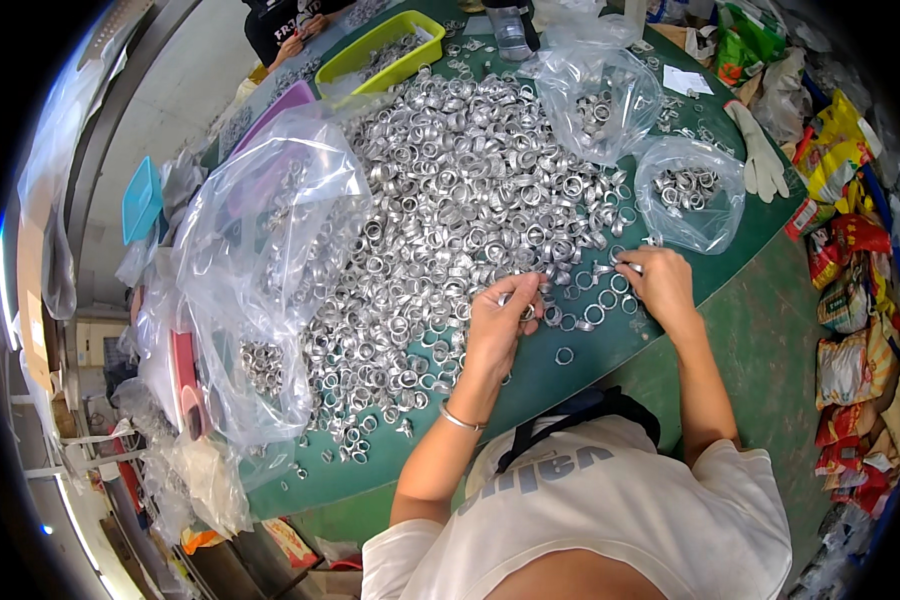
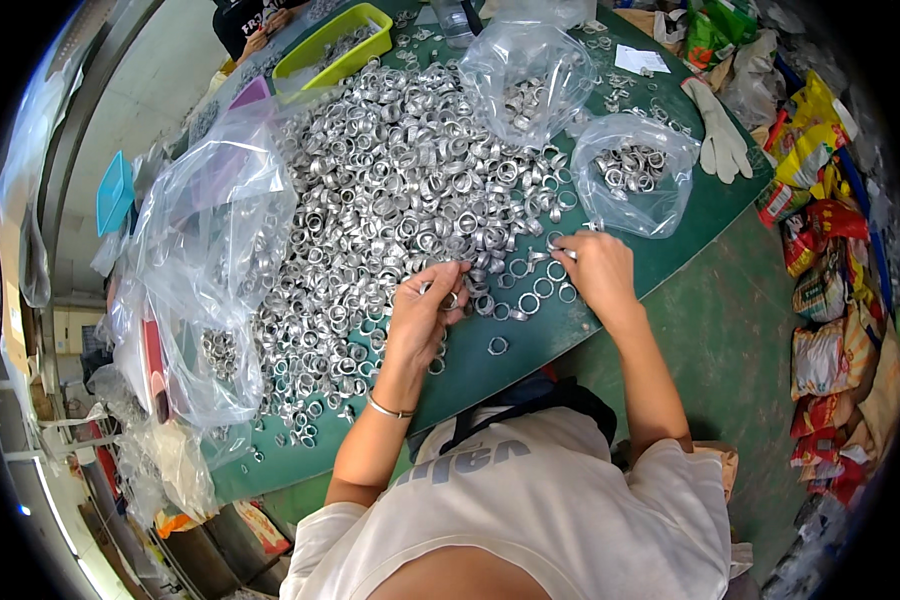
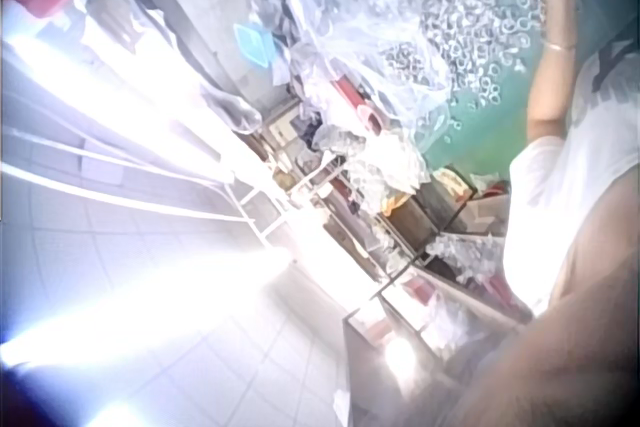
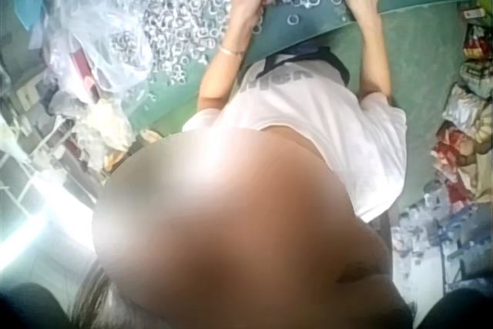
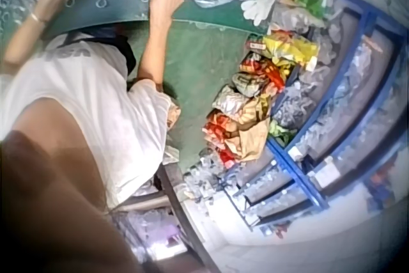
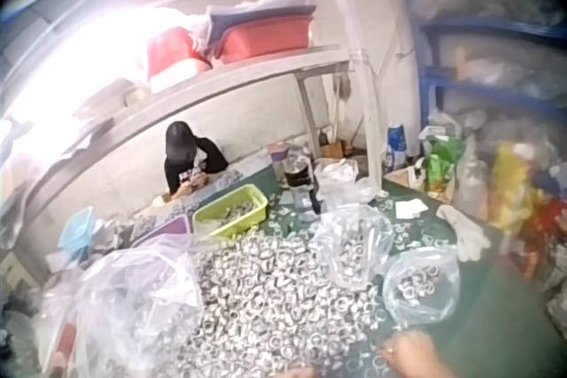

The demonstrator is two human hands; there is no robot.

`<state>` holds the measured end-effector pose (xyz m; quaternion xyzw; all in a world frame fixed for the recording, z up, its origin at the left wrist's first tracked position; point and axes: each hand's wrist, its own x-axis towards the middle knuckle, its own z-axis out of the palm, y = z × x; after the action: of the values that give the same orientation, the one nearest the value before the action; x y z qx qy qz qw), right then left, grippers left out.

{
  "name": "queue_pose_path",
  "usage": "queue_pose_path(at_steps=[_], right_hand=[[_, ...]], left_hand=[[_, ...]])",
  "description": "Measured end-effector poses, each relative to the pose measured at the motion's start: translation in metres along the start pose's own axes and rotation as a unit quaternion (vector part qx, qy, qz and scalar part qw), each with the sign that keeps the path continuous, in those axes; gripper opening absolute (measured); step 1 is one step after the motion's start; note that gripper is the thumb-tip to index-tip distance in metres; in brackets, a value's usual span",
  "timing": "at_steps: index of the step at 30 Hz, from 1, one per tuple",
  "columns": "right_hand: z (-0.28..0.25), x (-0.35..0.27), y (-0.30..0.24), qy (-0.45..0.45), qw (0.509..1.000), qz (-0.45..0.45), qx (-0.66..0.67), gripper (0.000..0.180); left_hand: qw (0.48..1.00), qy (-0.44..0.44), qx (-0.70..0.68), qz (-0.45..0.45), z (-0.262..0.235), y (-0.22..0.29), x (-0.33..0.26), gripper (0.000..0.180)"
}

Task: The person sorts through a large pile of small metal rings on a table, picking them up one by one or in small groups and moving them into a plastic bag.

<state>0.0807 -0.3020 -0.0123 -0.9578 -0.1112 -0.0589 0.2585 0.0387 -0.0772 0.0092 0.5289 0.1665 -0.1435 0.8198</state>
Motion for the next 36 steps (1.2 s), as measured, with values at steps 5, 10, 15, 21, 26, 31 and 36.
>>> queue_pose_path(at_steps=[5,10,15,21,26,31,36], right_hand=[[0.001,0.002,0.013,0.009,0.962,0.037,0.27,0.01],[-0.018,0.0,0.016,-0.063,0.609,0.173,0.772,0.014],[-0.01,0.005,0.026,-0.062,0.595,0.157,0.786,0.019],[0.008,0.017,-0.007,0.074,0.993,0.063,0.062,0.026],[0.018,0.027,-0.009,0.069,0.995,0.061,-0.033,0.021],[0.027,0.023,0.01,0.169,0.98,-0.017,0.104,0.014],[-0.001,0.015,0.006,-0.043,0.738,0.25,0.626,0.014]], left_hand=[[0.999,0.01,0.028,0.011,0.005,0.001,-0.007,0.018],[0.964,-0.017,0.222,0.146,0.015,-0.008,0.005,0.021],[0.988,-0.011,0.137,0.077,0.031,-0.005,0.001,0.021],[0.994,-0.036,0.1,0.02,0.029,-0.011,-0.007,0.021],[0.995,-0.052,0.084,-0.008,0.027,-0.015,-0.014,0.021],[0.996,-0.062,0.061,-0.014,0.024,-0.016,-0.016,0.021],[0.996,-0.071,0.03,-0.032,0.021,-0.022,-0.014,0.023]])
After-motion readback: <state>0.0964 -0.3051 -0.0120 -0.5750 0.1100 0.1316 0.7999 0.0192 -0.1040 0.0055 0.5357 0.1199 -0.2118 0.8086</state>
